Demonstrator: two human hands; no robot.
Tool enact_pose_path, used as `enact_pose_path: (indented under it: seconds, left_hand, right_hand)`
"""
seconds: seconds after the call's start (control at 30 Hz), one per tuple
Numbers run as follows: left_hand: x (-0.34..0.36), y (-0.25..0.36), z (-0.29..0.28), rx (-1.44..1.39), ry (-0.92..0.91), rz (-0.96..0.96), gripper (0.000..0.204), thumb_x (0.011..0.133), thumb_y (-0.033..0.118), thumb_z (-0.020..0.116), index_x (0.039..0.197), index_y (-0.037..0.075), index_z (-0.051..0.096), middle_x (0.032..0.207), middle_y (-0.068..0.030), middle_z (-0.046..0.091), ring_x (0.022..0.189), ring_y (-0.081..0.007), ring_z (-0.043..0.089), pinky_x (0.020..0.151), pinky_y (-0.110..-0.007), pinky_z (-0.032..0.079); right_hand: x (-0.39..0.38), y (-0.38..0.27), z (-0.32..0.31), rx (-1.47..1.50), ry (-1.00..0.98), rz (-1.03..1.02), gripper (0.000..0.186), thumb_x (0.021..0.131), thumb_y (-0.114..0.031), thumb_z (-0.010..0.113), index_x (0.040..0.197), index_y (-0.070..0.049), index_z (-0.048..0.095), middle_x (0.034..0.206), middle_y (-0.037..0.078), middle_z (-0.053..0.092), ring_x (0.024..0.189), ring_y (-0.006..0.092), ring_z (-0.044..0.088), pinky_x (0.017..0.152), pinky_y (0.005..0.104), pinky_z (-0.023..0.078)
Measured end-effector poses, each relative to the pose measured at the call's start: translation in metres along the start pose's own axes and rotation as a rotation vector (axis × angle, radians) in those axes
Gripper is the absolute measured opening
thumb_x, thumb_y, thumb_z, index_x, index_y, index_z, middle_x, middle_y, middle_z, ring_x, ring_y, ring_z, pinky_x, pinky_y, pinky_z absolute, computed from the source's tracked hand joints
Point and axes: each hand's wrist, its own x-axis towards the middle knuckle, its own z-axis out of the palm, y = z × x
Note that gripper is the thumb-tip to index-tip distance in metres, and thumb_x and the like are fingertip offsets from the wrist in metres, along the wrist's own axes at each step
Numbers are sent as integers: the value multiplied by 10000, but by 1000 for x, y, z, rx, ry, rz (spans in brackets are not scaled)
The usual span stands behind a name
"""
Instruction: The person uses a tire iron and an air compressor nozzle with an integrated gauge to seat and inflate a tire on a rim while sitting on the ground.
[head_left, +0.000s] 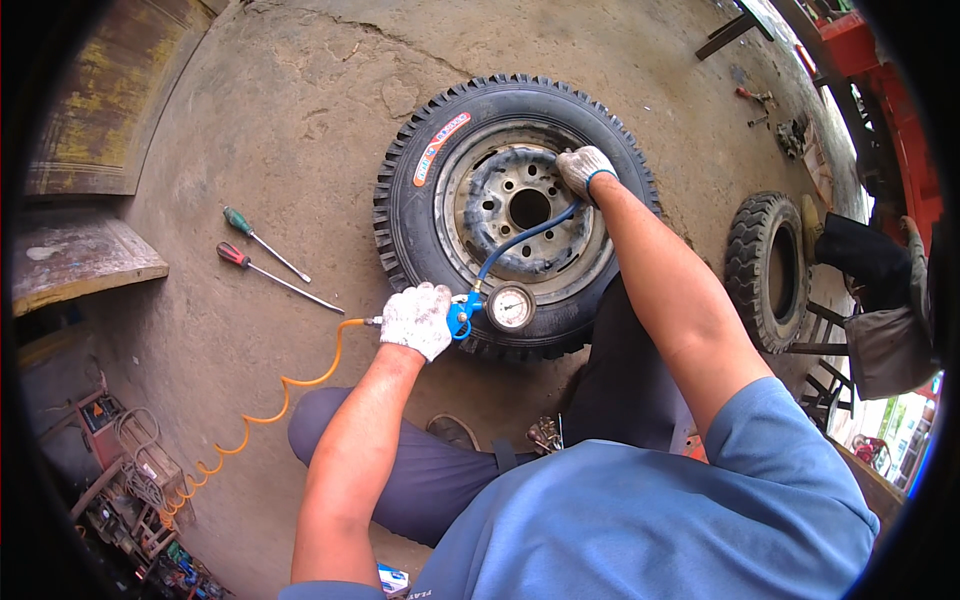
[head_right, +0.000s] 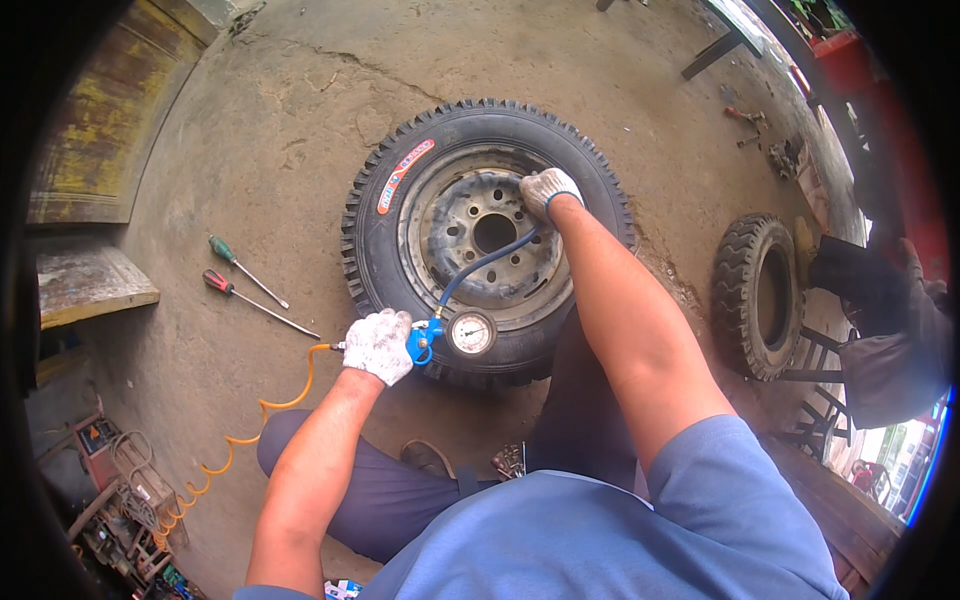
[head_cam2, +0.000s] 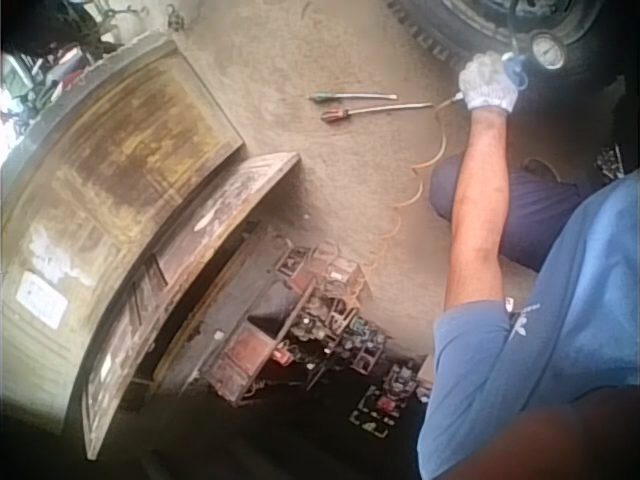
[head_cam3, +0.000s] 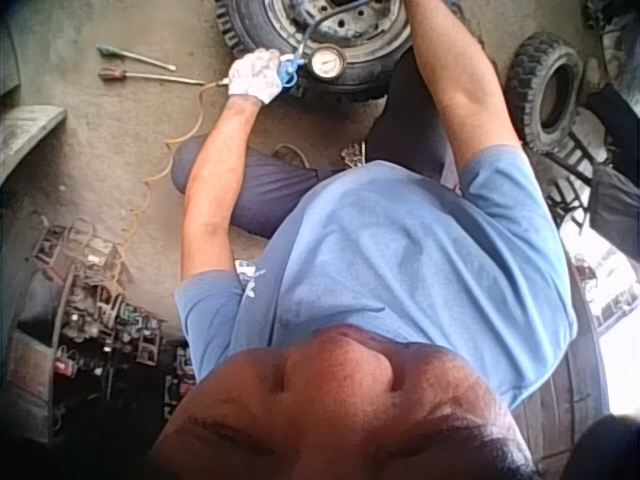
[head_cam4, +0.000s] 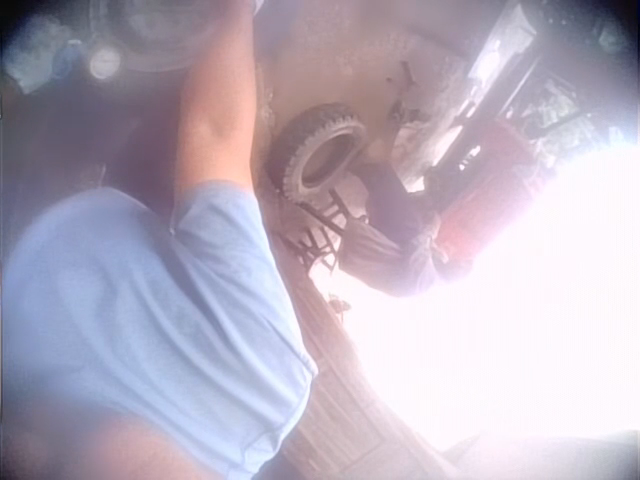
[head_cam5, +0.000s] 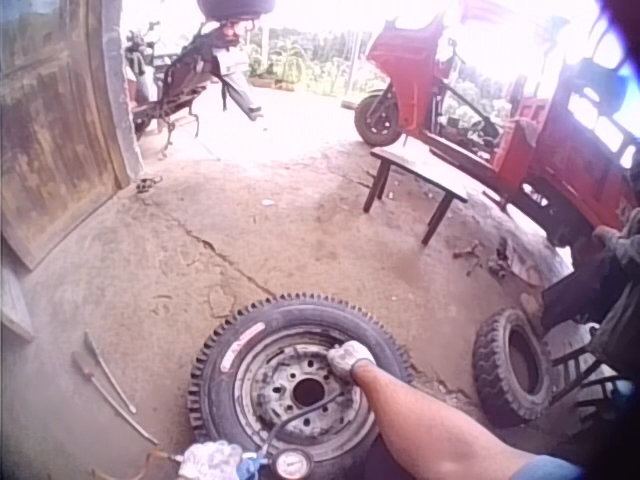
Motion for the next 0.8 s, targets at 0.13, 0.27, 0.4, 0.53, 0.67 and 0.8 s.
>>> enact_pose_path:
  seconds: [0.13, 0.27, 0.4, 0.53, 0.67, 0.8]
  left_hand:
    - [-2, -1, 0, -1, -1, 4, 198, 901, 236, 595, 1014, 93, 673, 950, -136, 696, 882, -321, 725, 759, -469, 575]
    - [1, 1, -2, 5, -21, -2, 193, 900, 229, 593, 1013, 94, 671, 953, -136, 696, 887, -319, 724, 760, -467, 574]
    - [-1, 0, -2, 1, -21, -7, 191, 899, 231, 596, 1011, 95, 672, 954, -134, 697, 892, -316, 724, 762, -467, 574]
    - [0, 1, -1, 5, -3, -4, 205, 904, 255, 605, 1010, 96, 676, 953, -132, 697, 891, -315, 723, 762, -465, 574]
    - [0, 1, -2, -1, -20, -8, 228, 912, 287, 610, 1014, 96, 680, 952, -131, 697, 891, -315, 723, 763, -463, 574]
    - [0, 1, -1, 3, -17, -12, 229, 911, 286, 611, 1017, 96, 681, 957, -133, 700, 895, -317, 723, 764, -464, 573]
  right_hand:
    - [1, -1, 1, 57, 6, 25, 299, 956, -109, 528, 1128, -36, 761, 1145, 218, 736, 1090, 350, 720, 933, 444, 579]
    - [10, 9, 12, -182, 17, -96, 292, 951, -98, 542, 1139, -37, 758, 1146, 217, 736, 1092, 348, 721, 931, 441, 580]
    - [8, 5, 11, -71, 15, -53, 288, 948, -92, 547, 1135, -39, 760, 1149, 220, 734, 1092, 349, 721, 931, 439, 581]
    - [8, 7, 11, -111, 10, -64, 301, 955, -102, 527, 1134, -36, 760, 1153, 223, 732, 1091, 352, 720, 931, 442, 580]
    - [7, 6, 8, -171, 12, -106, 316, 959, -109, 510, 1139, -29, 756, 1157, 226, 729, 1091, 354, 719, 934, 447, 578]
    - [4, 3, 4, -44, -10, -30, 315, 952, -105, 518, 1142, -28, 757, 1159, 224, 729, 1094, 354, 718, 938, 445, 577]
